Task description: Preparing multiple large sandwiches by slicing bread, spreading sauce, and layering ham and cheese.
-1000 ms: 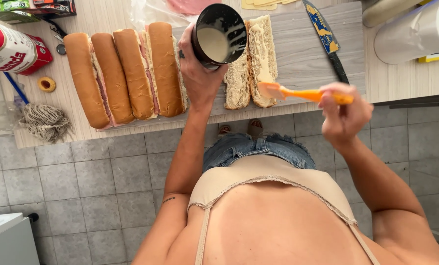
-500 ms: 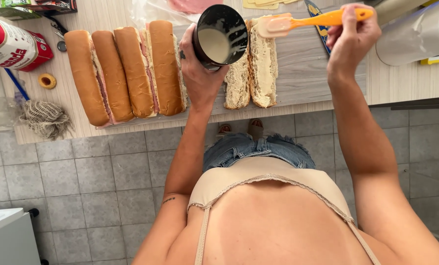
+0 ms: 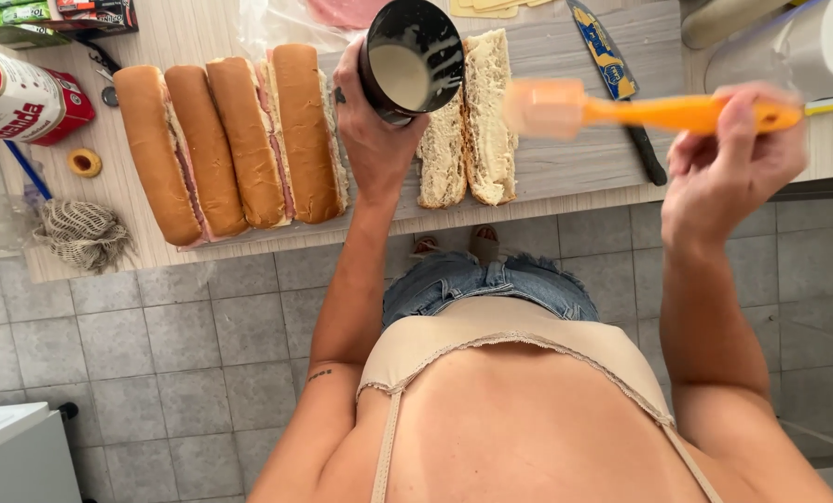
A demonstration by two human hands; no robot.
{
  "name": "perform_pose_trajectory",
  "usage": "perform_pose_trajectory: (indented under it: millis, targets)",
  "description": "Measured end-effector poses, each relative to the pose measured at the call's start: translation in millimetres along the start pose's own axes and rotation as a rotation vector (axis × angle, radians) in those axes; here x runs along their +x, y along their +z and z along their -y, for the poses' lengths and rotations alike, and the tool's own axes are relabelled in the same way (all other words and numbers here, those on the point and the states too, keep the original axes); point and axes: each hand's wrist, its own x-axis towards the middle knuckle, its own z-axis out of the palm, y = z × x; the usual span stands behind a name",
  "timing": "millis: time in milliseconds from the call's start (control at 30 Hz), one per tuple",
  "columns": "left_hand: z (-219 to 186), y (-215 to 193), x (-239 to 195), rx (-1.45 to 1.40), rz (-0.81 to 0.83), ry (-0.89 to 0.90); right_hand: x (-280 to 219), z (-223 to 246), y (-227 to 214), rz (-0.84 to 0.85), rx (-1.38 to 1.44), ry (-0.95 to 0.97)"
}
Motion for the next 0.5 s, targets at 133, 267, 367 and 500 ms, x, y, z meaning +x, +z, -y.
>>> perform_pose_trajectory:
  millis: [133, 267, 367, 500]
  targets:
    - [-12.3, -3.6, 5.7, 0.004, 0.003, 0.025, 15.2, 7.6, 48.1, 0.093, 0.102, -0.233]
    - [-13.3, 0.8, 3.2, -0.029, 0.016, 0.051, 13.6, -18.8, 92.8, 0.387, 0.061, -0.298]
    - [-21.4, -5.6, 4.1, -0.015, 0.027, 0.060, 7.3, -20.5, 113.4, 0.509, 0.104, -0.257]
    - [-17.0, -8.4, 0.2, 0.024, 0.037, 0.070, 7.9, -24.1, 112.3, 0.385, 0.160, 0.093]
